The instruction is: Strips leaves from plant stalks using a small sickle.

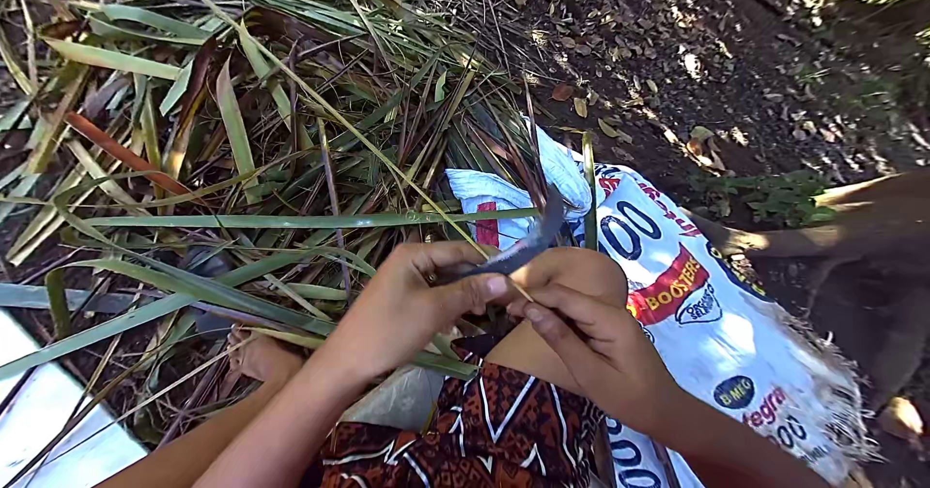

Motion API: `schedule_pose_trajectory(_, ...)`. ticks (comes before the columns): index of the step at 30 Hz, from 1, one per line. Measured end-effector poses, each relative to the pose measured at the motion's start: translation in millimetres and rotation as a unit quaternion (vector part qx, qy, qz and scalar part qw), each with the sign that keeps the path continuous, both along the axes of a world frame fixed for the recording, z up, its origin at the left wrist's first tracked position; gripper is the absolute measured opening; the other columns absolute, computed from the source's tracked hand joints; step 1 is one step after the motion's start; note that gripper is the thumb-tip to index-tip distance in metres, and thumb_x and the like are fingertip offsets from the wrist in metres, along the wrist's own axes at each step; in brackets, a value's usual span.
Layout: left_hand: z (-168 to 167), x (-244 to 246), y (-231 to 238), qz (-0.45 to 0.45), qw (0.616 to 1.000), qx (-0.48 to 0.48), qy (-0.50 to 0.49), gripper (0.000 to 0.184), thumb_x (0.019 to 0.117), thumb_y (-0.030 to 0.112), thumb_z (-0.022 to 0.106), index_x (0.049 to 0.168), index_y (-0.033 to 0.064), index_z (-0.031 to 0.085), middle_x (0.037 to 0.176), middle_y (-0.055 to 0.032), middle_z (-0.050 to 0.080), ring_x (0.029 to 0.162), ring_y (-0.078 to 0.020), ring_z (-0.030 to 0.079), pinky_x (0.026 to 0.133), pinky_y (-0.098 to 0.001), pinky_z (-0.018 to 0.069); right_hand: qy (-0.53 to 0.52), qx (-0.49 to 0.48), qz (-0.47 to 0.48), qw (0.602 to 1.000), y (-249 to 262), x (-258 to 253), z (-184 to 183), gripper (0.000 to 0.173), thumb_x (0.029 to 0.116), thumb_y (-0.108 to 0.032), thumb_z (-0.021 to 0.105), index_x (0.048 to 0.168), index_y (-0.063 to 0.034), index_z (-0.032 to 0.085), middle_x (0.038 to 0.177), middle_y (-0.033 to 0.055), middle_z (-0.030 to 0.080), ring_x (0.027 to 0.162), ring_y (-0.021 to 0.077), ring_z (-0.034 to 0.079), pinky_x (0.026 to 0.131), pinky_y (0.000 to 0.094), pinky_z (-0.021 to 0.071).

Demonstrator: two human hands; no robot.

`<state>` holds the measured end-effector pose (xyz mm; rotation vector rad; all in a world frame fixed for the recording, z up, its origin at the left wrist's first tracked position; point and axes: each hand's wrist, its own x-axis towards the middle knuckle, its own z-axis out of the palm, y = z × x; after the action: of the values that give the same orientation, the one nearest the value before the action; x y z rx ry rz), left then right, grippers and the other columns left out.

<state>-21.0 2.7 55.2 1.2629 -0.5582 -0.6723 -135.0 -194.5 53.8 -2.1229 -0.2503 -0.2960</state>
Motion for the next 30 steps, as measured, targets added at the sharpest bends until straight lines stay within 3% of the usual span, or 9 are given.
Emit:
schedule_pose_trajectory(6,17.8,34.1,39.7,0.157,0.986,-0.045,0.024,0.017,0.0974,0.015,0.057,0.097,0.0158,0.074,0.063,0.0049,0.061,0.045,0.001,0.051,0.043,-0.0132,0.0462,0.019,0.014,0.019,1.0,-7.0,-21.4,-5.1,0.029,0.1085,-0.022,0.047,0.101,-0.0008,0.065,0.073,-0.0037,0.056,0.065,-0.0142,0.045,0.062,0.0006,0.0368)
schedule_pose_trajectory(8,16.3,35.1,38.6,0.169,0.983,-0.06,0.038,0.017,0.0962,0.013,0.057,0.096,0.015,0.074,0.061,0.0039,0.06,0.044,-0.0002,0.051,0.043,-0.0144,0.0467,0.035,0.027,0.034,0.998,-8.8,-25.6,-8.6,0.029,0.1092,-0.023,0.046,0.102,-0.0017,0.064,0.071,-0.004,0.053,0.064,-0.0138,0.044,0.061,0.0007,0.0365)
schedule_pose_trajectory(10,5.0,28.1,26.0,0.126,0.988,-0.069,0.053,0.015,0.0953,0.014,0.06,0.099,0.0148,0.074,0.063,0.0039,0.061,0.047,-0.001,0.054,0.046,-0.0155,0.0491,0.057,0.043,0.048,0.996,-9.4,-27.0,-11.4,0.029,0.1095,-0.022,0.045,0.104,-0.0022,0.064,0.07,-0.0047,0.05,0.062,-0.013,0.043,0.059,0.0013,0.0354)
schedule_pose_trajectory(14,-16.5,1.5,-10.2,-0.091,0.993,-0.012,0.073,0.015,0.0967,0.009,0.062,0.107,0.0106,0.072,0.078,0.0125,0.067,0.058,0.0063,0.055,0.052,-0.0109,0.0458,0.091,0.098,0.053,0.99,-10.4,-23.3,-16.7,0.027,0.1097,-0.021,0.043,0.104,-0.0052,0.064,0.066,-0.0097,0.043,0.059,-0.013,0.038,0.055,0.003,0.0325)
schedule_pose_trajectory(16,-11.4,0.2,-11.9,-0.105,0.992,0.004,0.072,0.014,0.0968,0.009,0.062,0.106,0.0108,0.072,0.078,0.0137,0.067,0.057,0.0075,0.054,0.051,-0.0097,0.0444,0.101,0.127,0.059,0.985,-14.4,-25.1,-19.5,0.027,0.11,-0.024,0.044,0.103,-0.008,0.064,0.066,-0.0119,0.042,0.058,-0.0139,0.037,0.055,0.0027,0.0317)
schedule_pose_trajectory(18,-2.5,7.5,-1.4,-0.038,0.997,0.002,0.067,0.015,0.095,0.008,0.062,0.099,0.012,0.075,0.071,0.0109,0.066,0.053,0.0061,0.053,0.05,-0.0102,0.0438,0.113,0.147,0.072,0.98,-18.0,-31.8,-21.4,0.027,0.1099,-0.027,0.045,0.101,-0.0092,0.064,0.066,-0.012,0.043,0.058,-0.0145,0.038,0.055,0.0022,0.0316)
schedule_pose_trajectory(24,17.7,49.1,51.5,0.175,0.984,-0.013,0.04,0.023,0.1022,0.013,0.048,0.102,0.0171,0.071,0.062,0.0088,0.057,0.047,0.0024,0.049,0.045,-0.012,0.0447,0.14,0.175,0.116,0.968,-30.4,-56.6,-34.3,0.03,0.1102,-0.031,0.044,0.1,-0.0092,0.061,0.066,-0.0089,0.044,0.058,-0.0141,0.039,0.056,0.0016,0.0324)
schedule_pose_trajectory(27,18.1,46.9,52.0,0.19,0.98,-0.035,0.045,0.023,0.1001,0.009,0.049,0.097,0.0154,0.071,0.061,0.0068,0.059,0.045,0.0016,0.051,0.044,-0.0126,0.0463,0.187,0.195,0.135,0.953,-34.1,-62.3,-38.4,0.027,0.1104,-0.029,0.044,0.102,-0.0095,0.062,0.065,-0.0096,0.043,0.058,-0.0133,0.039,0.056,0.003,0.0325)
schedule_pose_trajectory(30,10.5,38.9,38.2,0.166,0.985,-0.036,0.036,0.021,0.0988,0.009,0.052,0.098,0.0136,0.072,0.063,0.0041,0.06,0.046,-0.0002,0.051,0.044,-0.0138,0.0466,0.176,0.175,0.131,0.96,-26.6,-54.6,-35.2,0.025,0.111,-0.026,0.042,0.116,-0.0094,0.061,0.07,-0.0082,0.046,0.061,-0.0117,0.042,0.058,0.0044,0.0348)
